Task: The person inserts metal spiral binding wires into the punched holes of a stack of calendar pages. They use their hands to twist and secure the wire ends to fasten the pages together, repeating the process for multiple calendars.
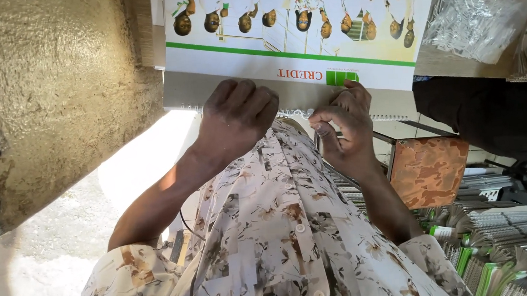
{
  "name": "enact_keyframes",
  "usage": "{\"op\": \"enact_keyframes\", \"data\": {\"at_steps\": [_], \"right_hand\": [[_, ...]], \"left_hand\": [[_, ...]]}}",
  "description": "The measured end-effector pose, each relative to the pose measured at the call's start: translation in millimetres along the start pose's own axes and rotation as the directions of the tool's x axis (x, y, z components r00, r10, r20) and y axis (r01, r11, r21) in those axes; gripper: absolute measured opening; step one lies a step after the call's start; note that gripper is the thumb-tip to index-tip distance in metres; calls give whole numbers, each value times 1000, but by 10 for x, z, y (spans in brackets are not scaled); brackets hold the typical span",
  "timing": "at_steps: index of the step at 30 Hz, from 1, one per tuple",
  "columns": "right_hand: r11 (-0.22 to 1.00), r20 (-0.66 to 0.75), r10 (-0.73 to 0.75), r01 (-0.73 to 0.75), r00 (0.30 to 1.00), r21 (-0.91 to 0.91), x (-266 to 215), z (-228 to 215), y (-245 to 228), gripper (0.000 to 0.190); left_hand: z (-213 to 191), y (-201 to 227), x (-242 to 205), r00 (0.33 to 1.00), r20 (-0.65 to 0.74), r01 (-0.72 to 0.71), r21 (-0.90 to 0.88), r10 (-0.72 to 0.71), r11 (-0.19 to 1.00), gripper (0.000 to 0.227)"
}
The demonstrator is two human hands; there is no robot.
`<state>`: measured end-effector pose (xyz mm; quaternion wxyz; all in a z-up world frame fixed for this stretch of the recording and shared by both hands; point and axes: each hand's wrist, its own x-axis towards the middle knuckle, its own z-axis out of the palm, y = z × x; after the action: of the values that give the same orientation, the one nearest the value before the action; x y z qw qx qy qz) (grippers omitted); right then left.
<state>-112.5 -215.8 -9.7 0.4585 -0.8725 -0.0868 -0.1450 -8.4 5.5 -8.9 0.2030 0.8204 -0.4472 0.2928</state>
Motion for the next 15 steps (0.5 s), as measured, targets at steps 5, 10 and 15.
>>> {"op": "enact_keyframes", "data": {"at_steps": [5, 10, 15], "right_hand": [[937, -105, -290, 260, 951, -232, 144, 99, -5, 8], [966, -72, -215, 201, 974, -165, 149, -157, 34, 25], [980, -70, -188, 182, 980, -86, 111, -219, 52, 10]], "left_hand": [[107, 34, -73, 999, 36, 12, -73, -9, 997, 31], [-62, 19, 223, 999, -46, -4, -111, -1, 994, 27], [24, 77, 138, 998, -56, 11, -148, -20, 989, 24]]}}
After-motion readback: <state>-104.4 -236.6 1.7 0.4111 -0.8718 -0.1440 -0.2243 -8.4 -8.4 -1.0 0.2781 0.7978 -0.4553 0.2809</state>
